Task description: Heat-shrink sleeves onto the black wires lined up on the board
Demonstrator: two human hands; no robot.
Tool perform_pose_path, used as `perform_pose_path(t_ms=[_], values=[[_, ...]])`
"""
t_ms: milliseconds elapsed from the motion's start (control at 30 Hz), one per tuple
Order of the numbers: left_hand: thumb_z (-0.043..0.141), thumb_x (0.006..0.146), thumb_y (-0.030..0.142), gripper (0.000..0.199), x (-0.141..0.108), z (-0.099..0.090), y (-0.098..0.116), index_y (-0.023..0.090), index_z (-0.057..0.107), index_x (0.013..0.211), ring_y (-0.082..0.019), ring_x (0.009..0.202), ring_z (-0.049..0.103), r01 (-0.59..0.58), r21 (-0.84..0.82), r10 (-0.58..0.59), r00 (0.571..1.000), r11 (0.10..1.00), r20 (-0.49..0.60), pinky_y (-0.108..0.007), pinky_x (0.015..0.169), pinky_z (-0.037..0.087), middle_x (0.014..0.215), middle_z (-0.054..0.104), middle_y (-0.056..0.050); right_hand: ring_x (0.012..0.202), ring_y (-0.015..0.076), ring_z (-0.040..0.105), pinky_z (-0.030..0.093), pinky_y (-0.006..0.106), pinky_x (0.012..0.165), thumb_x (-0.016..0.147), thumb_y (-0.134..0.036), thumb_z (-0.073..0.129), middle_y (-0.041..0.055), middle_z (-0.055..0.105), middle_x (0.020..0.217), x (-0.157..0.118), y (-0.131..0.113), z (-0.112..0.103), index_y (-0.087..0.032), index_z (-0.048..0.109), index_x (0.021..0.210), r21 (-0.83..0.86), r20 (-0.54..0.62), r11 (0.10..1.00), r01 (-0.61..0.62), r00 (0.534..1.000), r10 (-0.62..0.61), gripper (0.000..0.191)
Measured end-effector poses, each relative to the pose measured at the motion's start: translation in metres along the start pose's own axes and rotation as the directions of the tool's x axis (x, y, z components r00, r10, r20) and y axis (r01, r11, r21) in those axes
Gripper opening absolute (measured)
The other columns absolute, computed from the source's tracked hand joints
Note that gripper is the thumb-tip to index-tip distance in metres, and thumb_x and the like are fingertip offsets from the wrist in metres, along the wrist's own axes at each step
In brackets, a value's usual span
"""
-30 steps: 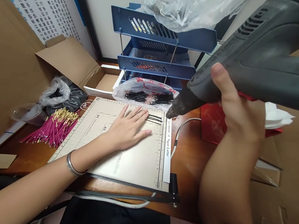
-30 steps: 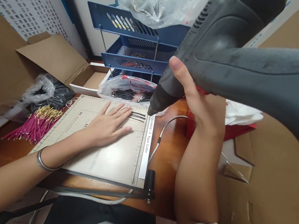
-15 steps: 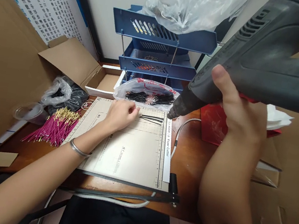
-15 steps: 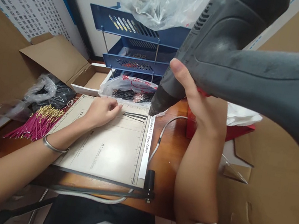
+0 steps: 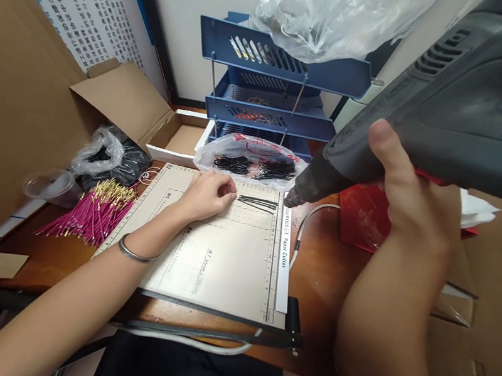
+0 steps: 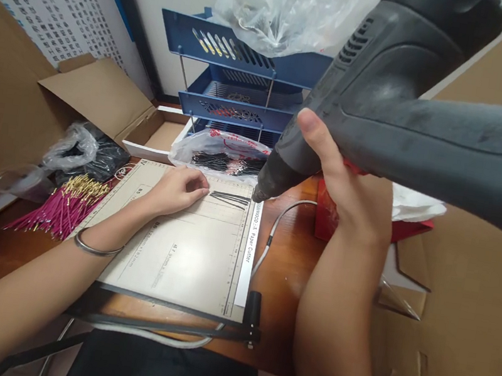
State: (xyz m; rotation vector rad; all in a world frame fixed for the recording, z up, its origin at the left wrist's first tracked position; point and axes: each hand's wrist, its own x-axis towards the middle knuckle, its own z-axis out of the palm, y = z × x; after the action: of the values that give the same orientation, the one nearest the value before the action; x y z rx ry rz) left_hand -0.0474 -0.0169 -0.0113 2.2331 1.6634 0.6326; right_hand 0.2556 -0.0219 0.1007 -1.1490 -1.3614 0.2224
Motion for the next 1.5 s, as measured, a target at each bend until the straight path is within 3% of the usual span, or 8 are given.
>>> perform_pose_path(t_ms=[300, 567, 733, 867, 1000, 1167, 1333, 1500], values=[[0.064, 0.090, 0.034, 0.015, -0.002, -0.001, 0.004, 0.022, 0.071, 0.092, -0.027, 0.095, 0.061, 0.006, 0.006, -0.006, 1.000, 1.000, 0.005, -0.046, 0.091, 0.040, 0.089, 0.074, -0.005, 0.148, 0.0295, 0.058, 0.021, 0.054, 0.139, 0.079, -0.068, 0.082, 0.0043, 0.073, 0.142, -0.003, -0.010, 0.002, -0.029, 0.076, 0.129, 0.027, 0.025, 1.000, -0.008, 1.000, 0.007, 0.065], [0.060, 0.092, 0.033, 0.018, 0.000, 0.000, 0.004, 0.021, 0.065, 0.081, -0.025, 0.087, 0.059, 0.031, -0.010, -0.032, 0.998, 0.999, -0.046, -0.040, 0.083, 0.038, 0.083, 0.071, -0.005, 0.162, 0.0316, 0.038, 0.010, 0.054, 0.141, 0.077, -0.072, 0.081, 0.0034, 0.069, 0.147, -0.006, -0.014, 0.002, -0.026, 0.075, 0.131, -0.001, 0.003, 0.999, -0.036, 0.999, 0.036, 0.072], [0.059, 0.091, 0.026, 0.041, 0.003, -0.001, 0.003, 0.023, 0.031, 0.061, -0.019, 0.064, 0.041, 0.046, -0.014, -0.047, 0.988, 0.999, -0.147, -0.034, 0.067, 0.028, 0.059, 0.045, 0.000, 0.162, 0.0319, 0.039, 0.012, 0.055, 0.141, 0.076, -0.070, 0.083, 0.0027, 0.065, 0.153, -0.008, -0.019, 0.004, -0.027, 0.074, 0.131, -0.031, 0.037, 0.998, -0.058, 0.998, 0.059, 0.070], [0.059, 0.093, 0.030, 0.054, 0.003, 0.000, 0.002, 0.023, 0.020, 0.056, -0.015, 0.054, 0.027, 0.090, -0.033, -0.095, 0.981, 0.995, -0.172, -0.034, 0.062, 0.021, 0.051, 0.027, 0.003, 0.163, 0.0339, 0.037, 0.014, 0.056, 0.141, 0.075, -0.069, 0.085, 0.0024, 0.065, 0.152, -0.009, -0.021, 0.005, -0.028, 0.074, 0.130, -0.024, 0.011, 0.998, -0.064, 0.998, 0.064, 0.070], [0.059, 0.095, 0.034, 0.059, 0.002, 0.001, 0.004, 0.023, 0.019, 0.054, -0.014, 0.051, 0.022, 0.115, -0.051, -0.122, 0.977, 0.992, -0.177, -0.035, 0.060, 0.018, 0.049, 0.020, 0.004, 0.162, 0.0313, 0.038, 0.013, 0.053, 0.142, 0.076, -0.068, 0.084, 0.0023, 0.067, 0.150, -0.009, -0.017, 0.004, -0.028, 0.075, 0.129, -0.002, 0.021, 0.999, -0.034, 0.999, 0.034, 0.067], [0.060, 0.095, 0.035, 0.059, 0.002, 0.002, 0.007, 0.023, 0.020, 0.054, -0.014, 0.050, 0.025, 0.156, -0.065, -0.164, 0.977, 0.986, -0.135, -0.035, 0.060, 0.017, 0.049, 0.021, 0.004, 0.160, 0.0330, 0.042, 0.020, 0.055, 0.140, 0.072, -0.072, 0.085, 0.0044, 0.059, 0.160, -0.009, -0.014, 0.002, -0.026, 0.072, 0.136, -0.045, 0.021, 0.997, -0.068, 0.997, 0.069, 0.080], [0.060, 0.095, 0.031, 0.056, 0.002, 0.003, 0.005, 0.022, 0.021, 0.056, -0.014, 0.053, 0.024, 0.091, -0.088, -0.101, 0.988, 0.992, -0.117, -0.034, 0.061, 0.018, 0.051, 0.022, 0.005, 0.157, 0.0318, 0.047, 0.026, 0.054, 0.139, 0.072, -0.075, 0.084, 0.0087, 0.057, 0.161, -0.009, -0.016, 0.003, -0.022, 0.066, 0.146, -0.070, -0.013, 0.994, -0.087, 0.996, 0.087, 0.093], [0.059, 0.092, 0.023, 0.051, 0.002, 0.004, 0.000, 0.022, 0.022, 0.055, -0.015, 0.055, 0.026, 0.068, -0.062, -0.075, 0.991, 0.996, -0.108, -0.034, 0.061, 0.018, 0.053, 0.023, 0.004, 0.160, 0.0292, 0.042, 0.017, 0.052, 0.141, 0.075, -0.073, 0.083, 0.0021, 0.065, 0.154, -0.008, -0.018, 0.003, -0.029, 0.074, 0.134, -0.012, -0.006, 0.998, -0.062, 0.998, 0.062, 0.074]])
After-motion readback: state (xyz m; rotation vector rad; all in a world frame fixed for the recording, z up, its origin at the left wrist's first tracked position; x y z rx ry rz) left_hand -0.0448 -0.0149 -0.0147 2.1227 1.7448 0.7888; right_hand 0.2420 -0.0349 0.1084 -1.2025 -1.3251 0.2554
